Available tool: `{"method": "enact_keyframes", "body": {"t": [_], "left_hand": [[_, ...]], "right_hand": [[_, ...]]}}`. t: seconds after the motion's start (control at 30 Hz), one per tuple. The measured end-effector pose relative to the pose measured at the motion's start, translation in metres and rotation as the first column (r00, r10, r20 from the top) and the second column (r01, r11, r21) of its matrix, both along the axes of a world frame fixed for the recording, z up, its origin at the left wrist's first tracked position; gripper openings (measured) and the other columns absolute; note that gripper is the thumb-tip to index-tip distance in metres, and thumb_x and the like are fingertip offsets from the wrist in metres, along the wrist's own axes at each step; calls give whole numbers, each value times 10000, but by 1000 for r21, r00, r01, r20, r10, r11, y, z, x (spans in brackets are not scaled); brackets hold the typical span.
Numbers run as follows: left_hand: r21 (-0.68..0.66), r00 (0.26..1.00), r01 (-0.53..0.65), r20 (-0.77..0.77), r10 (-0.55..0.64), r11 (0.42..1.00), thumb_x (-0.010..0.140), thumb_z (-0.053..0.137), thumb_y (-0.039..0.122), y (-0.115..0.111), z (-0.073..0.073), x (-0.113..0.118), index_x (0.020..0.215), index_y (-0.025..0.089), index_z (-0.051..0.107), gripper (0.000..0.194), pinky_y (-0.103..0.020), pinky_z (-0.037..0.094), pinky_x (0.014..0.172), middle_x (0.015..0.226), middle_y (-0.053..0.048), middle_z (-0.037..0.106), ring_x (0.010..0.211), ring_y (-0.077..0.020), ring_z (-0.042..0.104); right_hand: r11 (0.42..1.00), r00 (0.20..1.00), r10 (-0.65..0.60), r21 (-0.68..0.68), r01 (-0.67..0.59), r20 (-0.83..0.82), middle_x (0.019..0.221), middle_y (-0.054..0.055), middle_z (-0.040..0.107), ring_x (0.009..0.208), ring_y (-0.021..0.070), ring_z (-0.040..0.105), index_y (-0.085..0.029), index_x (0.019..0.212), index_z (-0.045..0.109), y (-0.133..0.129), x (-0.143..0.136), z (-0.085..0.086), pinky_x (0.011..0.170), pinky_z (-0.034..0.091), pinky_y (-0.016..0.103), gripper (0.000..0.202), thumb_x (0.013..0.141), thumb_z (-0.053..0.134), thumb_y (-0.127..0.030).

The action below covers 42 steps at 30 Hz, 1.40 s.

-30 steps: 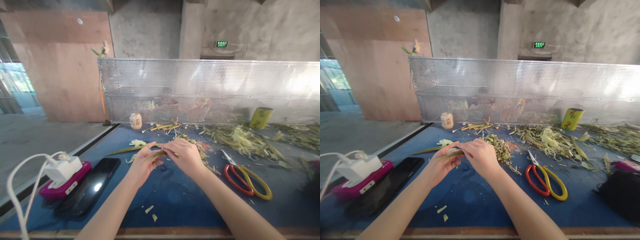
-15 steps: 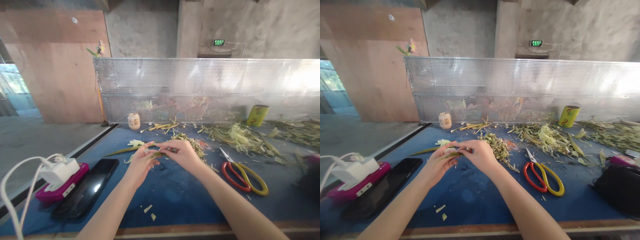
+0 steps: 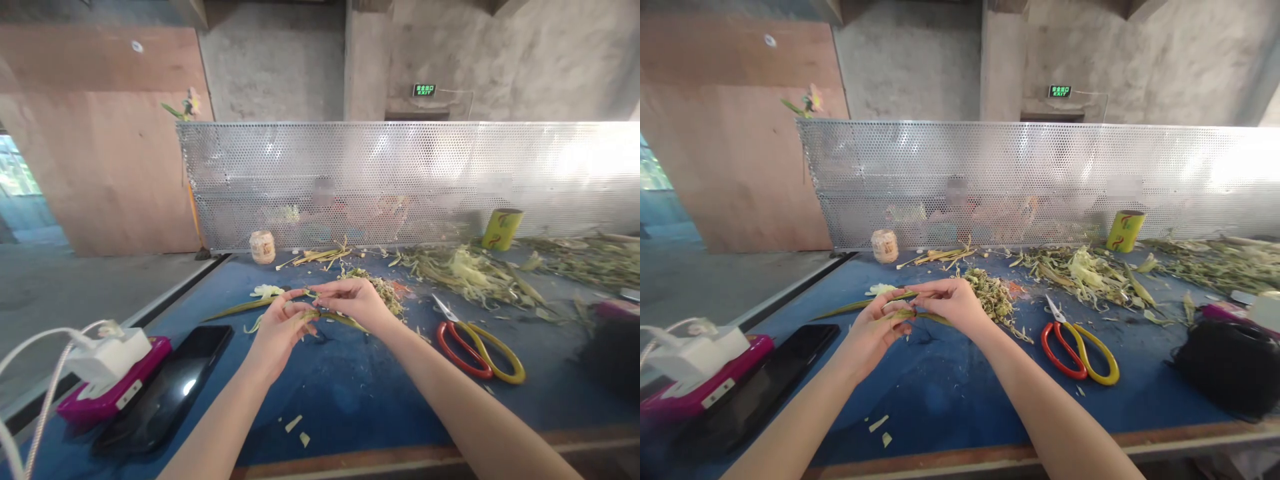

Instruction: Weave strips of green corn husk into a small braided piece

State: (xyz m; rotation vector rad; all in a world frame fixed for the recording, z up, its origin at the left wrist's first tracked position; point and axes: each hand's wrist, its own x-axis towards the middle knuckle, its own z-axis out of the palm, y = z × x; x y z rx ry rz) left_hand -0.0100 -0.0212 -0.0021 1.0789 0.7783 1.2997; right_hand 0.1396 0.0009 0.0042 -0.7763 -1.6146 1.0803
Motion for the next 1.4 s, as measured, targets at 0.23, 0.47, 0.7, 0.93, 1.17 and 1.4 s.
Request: {"method": "enact_keyframes", "body": {"t": [0.23,0.47,0.7,0.93,1.17,1.4], "left_hand": [[-37,998,25,62,-23,999,622,645,87,2,-1,0,822,152,503,253,-183,450,508,674,9,628,576,-82,575],[-166,957,66,289,-16,984,664,558,17,2,2,2,652,142,506,136,-161,511,557,640,-19,643,596,-85,611],[-184,924,92,381,-15,979,689,524,-26,3,3,2,697,120,543,148,-130,502,497,734,-72,668,715,-137,645],[-135,905,166,415,-96,977,669,554,-33,1,-1,1,707,104,585,146,-117,428,403,670,-53,640,554,-86,592],[-107,911,271,349,-219,957,624,601,-32,-2,-3,-1,718,98,565,164,-111,377,367,620,-31,599,480,-53,519],[-149,920,348,241,-307,926,613,648,3,-6,2,-3,733,108,538,194,-96,401,385,616,-32,608,474,-49,537]], "right_hand": [[976,956,113,-150,-158,-271,703,-11,690,708,115,635,-224,784,692,-1,-3,-1,745,486,273,188,602,668,-184],[910,883,257,-209,-357,-392,661,-31,673,670,80,616,-225,791,690,0,4,1,717,455,220,215,620,623,-113],[932,874,184,-203,-301,-450,626,-36,647,600,58,571,-188,748,685,3,7,4,621,411,188,198,614,593,-77],[861,831,360,-193,-471,-423,607,-23,628,604,73,565,-155,785,683,2,7,0,646,415,206,278,581,539,-33],[832,811,474,-126,-540,-343,608,-6,623,626,93,567,-144,742,681,0,12,6,648,421,227,258,594,514,-15],[807,812,512,-167,-566,-279,610,-4,638,576,69,570,-123,688,671,-9,16,17,589,432,184,203,597,550,11]]}}
